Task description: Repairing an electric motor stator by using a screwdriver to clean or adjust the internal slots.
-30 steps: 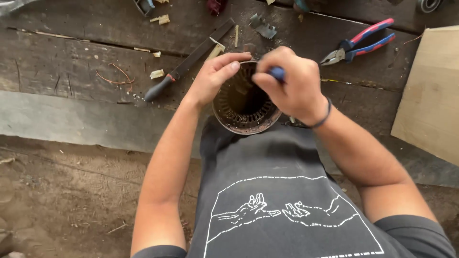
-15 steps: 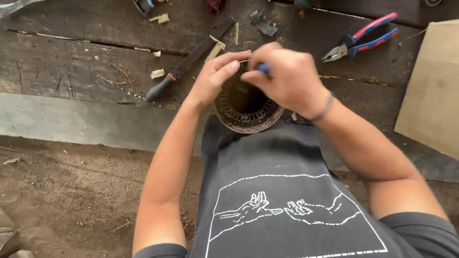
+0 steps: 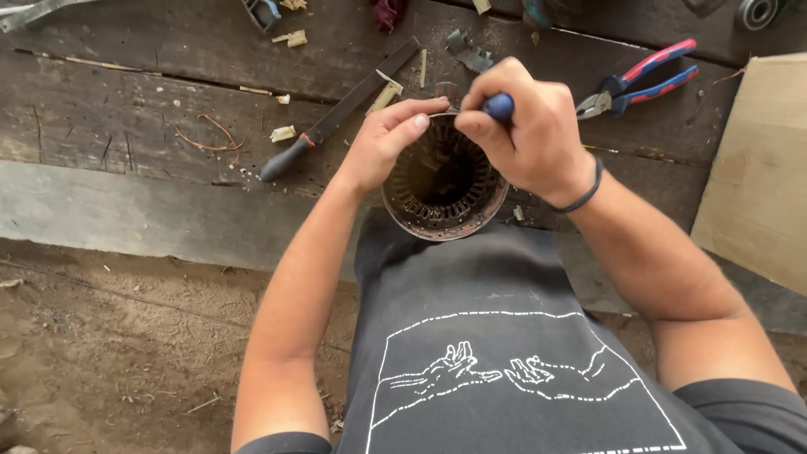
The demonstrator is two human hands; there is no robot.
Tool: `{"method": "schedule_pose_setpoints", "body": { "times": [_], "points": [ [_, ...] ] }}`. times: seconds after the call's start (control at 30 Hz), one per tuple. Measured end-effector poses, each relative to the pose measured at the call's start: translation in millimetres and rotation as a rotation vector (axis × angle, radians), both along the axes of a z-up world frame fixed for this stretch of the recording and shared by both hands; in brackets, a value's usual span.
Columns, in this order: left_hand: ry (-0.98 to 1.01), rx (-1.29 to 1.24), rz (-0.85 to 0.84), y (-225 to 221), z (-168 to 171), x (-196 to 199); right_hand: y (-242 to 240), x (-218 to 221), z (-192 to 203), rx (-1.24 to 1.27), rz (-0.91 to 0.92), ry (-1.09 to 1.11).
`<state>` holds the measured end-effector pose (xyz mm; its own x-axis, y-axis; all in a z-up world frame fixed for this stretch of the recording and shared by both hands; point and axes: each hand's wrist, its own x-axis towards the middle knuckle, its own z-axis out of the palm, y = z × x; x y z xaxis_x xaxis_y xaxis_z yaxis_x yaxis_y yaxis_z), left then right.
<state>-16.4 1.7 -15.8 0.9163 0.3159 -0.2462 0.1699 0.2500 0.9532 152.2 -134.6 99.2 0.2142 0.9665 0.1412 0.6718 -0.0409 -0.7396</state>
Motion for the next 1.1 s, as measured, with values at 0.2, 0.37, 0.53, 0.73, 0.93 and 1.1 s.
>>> {"method": "schedule_pose_setpoints", "body": {
  "times": [0.2, 0.37, 0.53, 0.73, 0.93, 1.1],
  "points": [
    [0.002, -0.014, 0.034, -2, -3, -3, -9, -13, 15, 0.194, -0.06, 0.006],
    [-0.025, -0.008, 0.021, 0, -7, -1, 0, 1, 14, 0.084, -0.102, -0.046],
    [-0.035, -0.047, 0.047, -2, -9, -2, 4, -1, -5, 0.026, -0.092, -0.025],
    [-0.074, -0.049, 0.065, -4, -20, -5, 3, -12, -40, -0.113, -0.111, -0.038],
    [-0.093, 0.002, 0.076, -6, -29, -6, 4, -12, -6, -0.017, -0.114, -0.093],
    [-0.016, -0.024, 0.054, -2, -13, -7, -1, -14, 9, 0.075, -0.13, -0.152]
  ]
}}
